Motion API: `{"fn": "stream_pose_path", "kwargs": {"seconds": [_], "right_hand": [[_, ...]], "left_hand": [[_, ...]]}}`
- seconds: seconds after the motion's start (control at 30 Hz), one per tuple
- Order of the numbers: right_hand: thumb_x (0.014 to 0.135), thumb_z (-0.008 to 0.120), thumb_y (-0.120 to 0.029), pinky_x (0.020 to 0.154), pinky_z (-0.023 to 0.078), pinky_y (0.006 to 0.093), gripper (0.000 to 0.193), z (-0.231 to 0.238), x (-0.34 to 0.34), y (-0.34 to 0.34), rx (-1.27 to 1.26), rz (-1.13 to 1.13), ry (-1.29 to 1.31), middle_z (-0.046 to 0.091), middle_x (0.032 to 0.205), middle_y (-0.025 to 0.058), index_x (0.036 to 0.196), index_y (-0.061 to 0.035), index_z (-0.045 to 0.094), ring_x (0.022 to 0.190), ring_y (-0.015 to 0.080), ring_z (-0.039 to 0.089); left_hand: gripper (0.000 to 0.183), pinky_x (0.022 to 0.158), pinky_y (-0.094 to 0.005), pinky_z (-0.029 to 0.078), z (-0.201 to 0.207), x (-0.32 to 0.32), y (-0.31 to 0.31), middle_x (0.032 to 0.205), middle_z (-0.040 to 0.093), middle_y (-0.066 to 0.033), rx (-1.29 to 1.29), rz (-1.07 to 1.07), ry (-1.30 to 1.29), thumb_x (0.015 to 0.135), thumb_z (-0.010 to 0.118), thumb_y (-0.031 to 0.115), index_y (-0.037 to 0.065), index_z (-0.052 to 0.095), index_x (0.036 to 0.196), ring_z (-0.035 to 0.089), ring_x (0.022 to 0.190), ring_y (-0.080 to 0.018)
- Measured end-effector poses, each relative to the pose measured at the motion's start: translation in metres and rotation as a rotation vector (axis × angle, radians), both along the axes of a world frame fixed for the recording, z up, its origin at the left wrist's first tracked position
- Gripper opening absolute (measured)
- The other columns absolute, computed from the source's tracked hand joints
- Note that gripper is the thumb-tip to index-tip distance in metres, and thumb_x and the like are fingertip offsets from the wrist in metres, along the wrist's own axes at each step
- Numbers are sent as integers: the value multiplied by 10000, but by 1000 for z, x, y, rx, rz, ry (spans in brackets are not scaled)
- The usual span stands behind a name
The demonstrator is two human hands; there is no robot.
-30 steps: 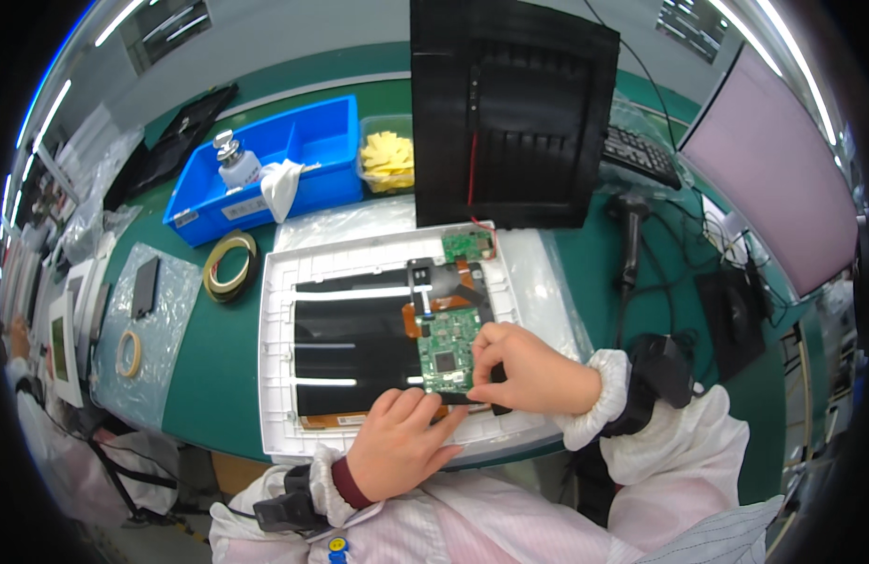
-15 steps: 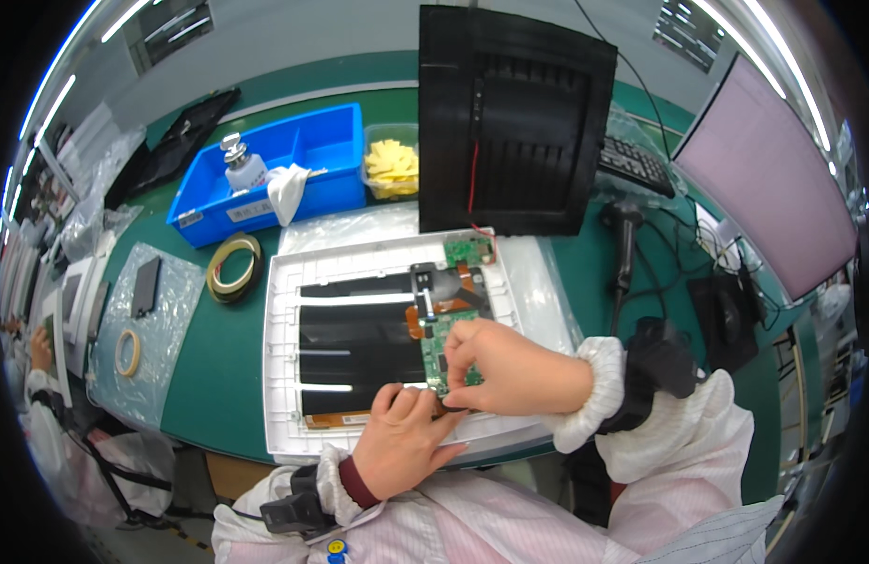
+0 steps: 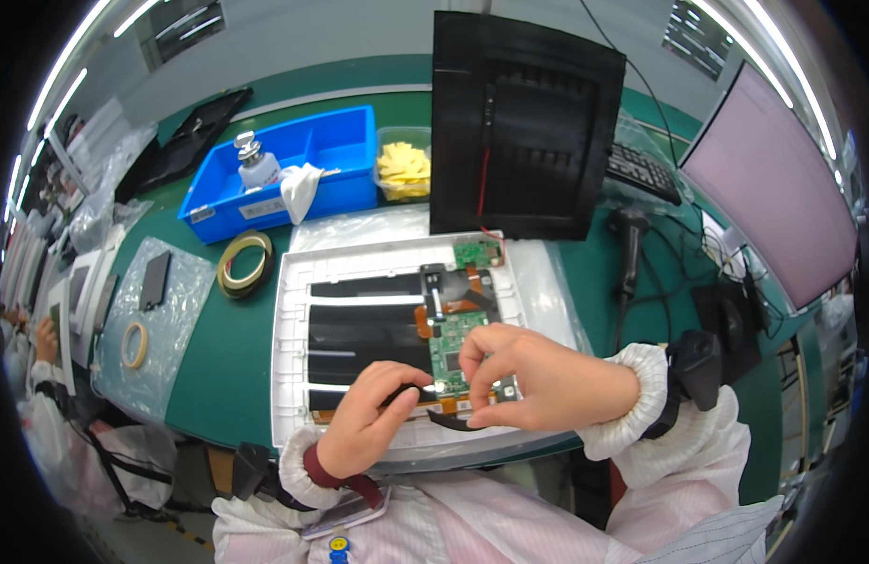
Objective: The person connects ribbon cables to a circuit board and a display panel by hand on an assembly line.
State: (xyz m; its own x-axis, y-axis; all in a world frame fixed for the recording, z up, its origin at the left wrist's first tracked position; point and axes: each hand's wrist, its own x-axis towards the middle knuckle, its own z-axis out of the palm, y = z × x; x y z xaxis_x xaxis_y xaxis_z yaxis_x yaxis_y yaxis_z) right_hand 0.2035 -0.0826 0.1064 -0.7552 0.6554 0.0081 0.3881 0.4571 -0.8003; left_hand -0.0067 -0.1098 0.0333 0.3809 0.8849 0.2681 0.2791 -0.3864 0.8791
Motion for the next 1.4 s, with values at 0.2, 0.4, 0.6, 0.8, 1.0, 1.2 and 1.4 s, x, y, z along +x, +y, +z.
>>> {"fn": "stream_pose_path", "kwargs": {"seconds": [0.2, 0.4, 0.6, 0.8, 1.0, 1.2, 1.4], "right_hand": [[689, 693, -95, 756, 391, 303, 118, -7, 4, 4, -46, 2, 35, 500, 829, 81, 655, -20, 608, 842, 224, 496], [691, 708, -108, 746, 396, 286, 127, -10, 11, 5, -140, -21, 49, 494, 834, 60, 671, -21, 617, 826, 191, 493], [690, 717, -106, 763, 390, 276, 122, -13, 14, 4, -190, -46, 41, 488, 836, 42, 686, -24, 627, 833, 168, 488], [697, 698, -121, 697, 409, 280, 138, -33, 20, 5, -133, -140, 56, 515, 813, 80, 670, -8, 623, 792, 201, 508], [677, 705, -96, 700, 401, 282, 110, -69, 29, 9, -88, -238, 19, 497, 779, 53, 666, -23, 623, 779, 185, 493], [631, 718, -93, 694, 396, 310, 118, -85, 28, 7, 110, -292, 5, 495, 749, 68, 635, -38, 613, 763, 224, 483], [637, 713, -99, 747, 405, 315, 137, -85, 26, 2, 155, -329, -52, 516, 798, 78, 609, -30, 598, 837, 251, 481]], "left_hand": [[98, 729, -324, 391, 0, 0, 1, 799, 556, -86, -35, -77, 43, 804, 561, 107, 11, 556, 818, 489, 800, -241], [92, 705, -324, 391, 0, 0, 2, 772, 547, -83, -20, -77, 89, 779, 592, 94, 14, 547, 774, 483, 779, -239], [91, 700, -319, 389, -1, 2, 3, 765, 540, -78, -3, -71, 111, 770, 596, 89, 18, 539, 761, 484, 772, -234], [89, 668, -338, 388, -5, 6, 3, 713, 524, -95, 64, -1, 156, 746, 606, 50, 17, 525, 728, 480, 748, -254], [116, 659, -348, 383, -12, 18, 6, 680, 515, -75, 204, 18, 337, 682, 633, 12, 35, 519, 688, 479, 717, -261], [126, 660, -351, 386, -14, 24, 6, 684, 520, -73, 331, 55, 461, 667, 644, 31, 39, 519, 671, 492, 725, -262], [123, 665, -351, 390, -16, 26, 7, 691, 521, -78, 345, 57, 485, 667, 643, 35, 38, 519, 669, 493, 727, -264]]}}
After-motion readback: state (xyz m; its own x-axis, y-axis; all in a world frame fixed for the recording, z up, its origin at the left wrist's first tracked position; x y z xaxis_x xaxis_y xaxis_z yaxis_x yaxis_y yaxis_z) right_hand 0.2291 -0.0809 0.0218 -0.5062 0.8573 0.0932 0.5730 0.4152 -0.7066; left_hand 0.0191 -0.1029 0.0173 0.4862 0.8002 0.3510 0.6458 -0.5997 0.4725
